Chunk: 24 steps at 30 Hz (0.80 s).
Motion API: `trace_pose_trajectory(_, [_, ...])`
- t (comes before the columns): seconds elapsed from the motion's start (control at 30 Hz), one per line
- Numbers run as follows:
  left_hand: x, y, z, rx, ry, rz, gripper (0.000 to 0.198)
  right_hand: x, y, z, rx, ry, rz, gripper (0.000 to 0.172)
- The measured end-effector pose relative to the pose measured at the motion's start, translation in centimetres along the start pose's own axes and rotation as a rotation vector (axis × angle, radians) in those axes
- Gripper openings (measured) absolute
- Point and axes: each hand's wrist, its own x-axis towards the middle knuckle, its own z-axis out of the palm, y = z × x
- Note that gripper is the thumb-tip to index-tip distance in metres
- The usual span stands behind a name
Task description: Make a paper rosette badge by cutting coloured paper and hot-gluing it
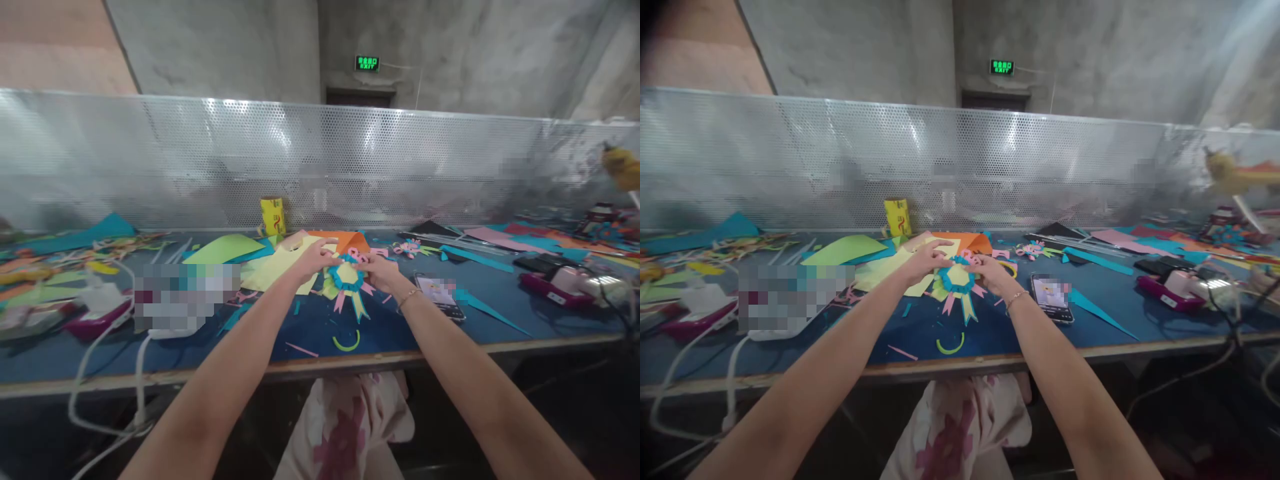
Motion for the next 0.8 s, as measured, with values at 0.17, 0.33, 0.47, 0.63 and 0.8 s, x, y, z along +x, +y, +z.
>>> trace_pose_trajectory(0.17, [0.3,-0.4,1.3,-0.170,0.152,-0.156,0.051,1.0,0.4,-0.6,0.061,0.125,-0.190,0.035])
trace_pose_trajectory(0.33, [0.2,-0.8,1.4,-0.119,0.018,-0.163,0.042,1.6,0.6,-1.2,0.096,0.259,-0.298,0.037])
trace_pose_trajectory(0.47, [0.4,-1.7,1.4,-0.067,0.050,-0.092,0.033,1.5,0.6,-1.2,0.085,0.274,-0.314,0.038])
trace_pose_trajectory(0.63, [0.6,-2.1,1.3,-0.081,0.134,-0.107,0.027,1.3,0.4,-1.0,0.175,0.234,-0.217,0.032])
trace_pose_trajectory(0.8, [1.0,-2.2,1.3,-0.263,0.164,-0.201,0.024,1.4,0.4,-1.1,0.180,0.170,-0.177,0.039])
